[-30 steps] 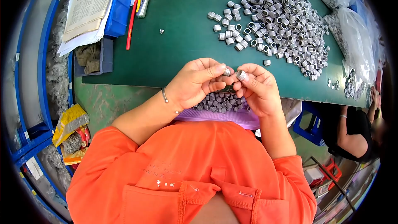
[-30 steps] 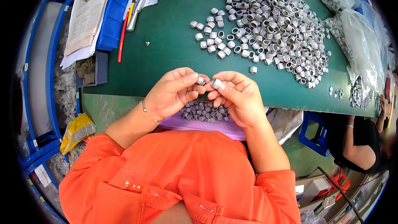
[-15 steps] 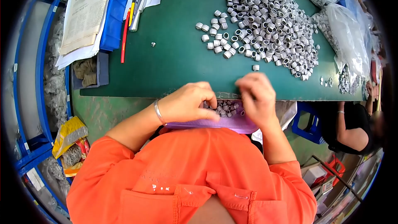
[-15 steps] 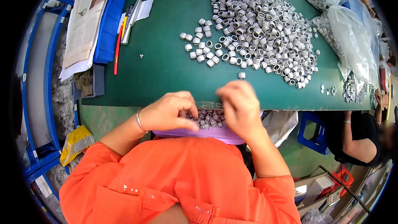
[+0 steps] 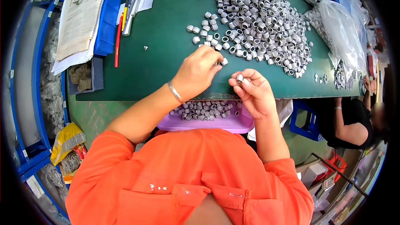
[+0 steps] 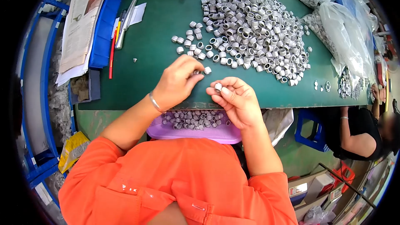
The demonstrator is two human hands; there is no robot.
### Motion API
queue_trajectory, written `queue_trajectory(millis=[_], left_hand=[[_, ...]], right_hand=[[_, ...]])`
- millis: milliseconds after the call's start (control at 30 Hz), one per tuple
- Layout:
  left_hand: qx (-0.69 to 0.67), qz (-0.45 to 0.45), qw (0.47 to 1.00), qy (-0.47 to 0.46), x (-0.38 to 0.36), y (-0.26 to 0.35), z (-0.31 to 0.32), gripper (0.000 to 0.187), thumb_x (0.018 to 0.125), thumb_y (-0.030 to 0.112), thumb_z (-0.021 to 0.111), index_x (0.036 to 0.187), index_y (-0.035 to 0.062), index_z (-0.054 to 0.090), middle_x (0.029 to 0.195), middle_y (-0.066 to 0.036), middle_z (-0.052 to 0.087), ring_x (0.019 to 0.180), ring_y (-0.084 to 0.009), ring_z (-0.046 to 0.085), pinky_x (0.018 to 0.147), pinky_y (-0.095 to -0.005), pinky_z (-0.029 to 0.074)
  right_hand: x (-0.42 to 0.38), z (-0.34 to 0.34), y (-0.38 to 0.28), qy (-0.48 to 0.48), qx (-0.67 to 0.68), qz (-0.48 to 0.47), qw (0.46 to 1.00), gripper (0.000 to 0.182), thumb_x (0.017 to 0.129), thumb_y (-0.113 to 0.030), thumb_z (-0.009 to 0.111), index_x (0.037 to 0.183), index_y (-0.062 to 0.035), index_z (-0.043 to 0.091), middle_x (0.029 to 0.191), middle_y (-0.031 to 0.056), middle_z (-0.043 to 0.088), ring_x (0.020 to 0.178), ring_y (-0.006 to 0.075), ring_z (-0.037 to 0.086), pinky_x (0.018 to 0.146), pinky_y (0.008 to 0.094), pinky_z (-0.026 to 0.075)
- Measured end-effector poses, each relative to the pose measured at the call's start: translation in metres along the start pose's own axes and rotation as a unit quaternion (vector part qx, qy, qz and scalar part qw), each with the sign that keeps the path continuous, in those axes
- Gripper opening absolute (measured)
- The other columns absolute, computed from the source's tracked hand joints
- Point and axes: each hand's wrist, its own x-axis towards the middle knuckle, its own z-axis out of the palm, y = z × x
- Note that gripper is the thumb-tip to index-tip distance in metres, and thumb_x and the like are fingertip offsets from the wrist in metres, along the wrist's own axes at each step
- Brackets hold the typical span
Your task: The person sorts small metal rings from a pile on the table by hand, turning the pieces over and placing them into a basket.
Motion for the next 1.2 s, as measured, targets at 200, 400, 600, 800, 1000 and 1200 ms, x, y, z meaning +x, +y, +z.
queue_trajectory(millis=[200,400,600,800,1000,1200], left_hand=[[-0.383,-0.337,0.855,-0.088,-0.027,-0.002,-0.025,0.019,0.090,0.005,0.053,0.106,-0.0057,0.058,0.100,-0.011,0.063,0.087,-0.0158,0.065,0.072,-0.0242,0.053],[-0.515,-0.343,0.786,0.007,-0.045,0.005,-0.029,0.026,0.078,-0.007,0.064,0.103,-0.0041,0.056,0.096,-0.008,0.058,0.084,-0.0138,0.061,0.074,-0.0249,0.053],[-0.484,-0.331,0.810,0.006,-0.044,0.014,-0.037,0.020,0.082,-0.003,0.062,0.101,-0.0026,0.056,0.093,-0.010,0.061,0.081,-0.0129,0.061,0.069,-0.0235,0.052],[-0.600,-0.354,0.717,-0.015,-0.045,0.013,-0.030,0.014,0.088,0.001,0.055,0.102,-0.0029,0.057,0.094,-0.012,0.064,0.080,-0.0149,0.063,0.070,-0.0248,0.053],[-0.667,-0.352,0.656,-0.025,-0.050,0.010,-0.032,0.016,0.088,0.003,0.057,0.102,-0.0026,0.056,0.096,-0.012,0.062,0.082,-0.0155,0.063,0.071,-0.0244,0.053],[-0.727,-0.357,0.587,-0.007,-0.054,0.004,-0.030,0.018,0.089,0.007,0.058,0.105,0.0000,0.055,0.103,-0.012,0.059,0.083,-0.0148,0.062,0.070,-0.0236,0.052]], right_hand=[[-0.001,0.005,0.006,-0.097,-0.218,-0.047,0.970,0.013,0.084,0.008,0.056,0.094,0.0006,0.059,0.104,0.0142,0.062,0.096,0.0229,0.063,0.083,0.0308,0.052],[0.035,0.034,0.011,0.029,-0.727,-0.364,0.582,0.024,0.072,0.006,0.063,0.095,-0.0007,0.061,0.089,0.0127,0.056,0.082,0.0322,0.055,0.071,0.0375,0.046],[0.032,0.028,0.020,0.015,-0.528,-0.204,0.824,0.025,0.076,0.009,0.063,0.099,0.0008,0.059,0.095,0.0087,0.060,0.081,0.0166,0.061,0.071,0.0266,0.051],[0.013,0.030,0.015,-0.033,-0.212,-0.058,0.975,0.024,0.083,0.006,0.060,0.106,0.0045,0.055,0.102,0.0146,0.063,0.086,0.0162,0.064,0.071,0.0256,0.053],[0.010,0.037,0.018,-0.034,-0.270,-0.107,0.956,0.020,0.081,0.009,0.062,0.100,0.0044,0.058,0.099,0.0108,0.062,0.086,0.0149,0.063,0.070,0.0246,0.052],[0.020,0.031,0.025,0.039,-0.619,-0.268,0.737,0.023,0.076,0.010,0.063,0.096,-0.0001,0.059,0.093,0.0082,0.060,0.077,0.0118,0.058,0.064,0.0233,0.049]])
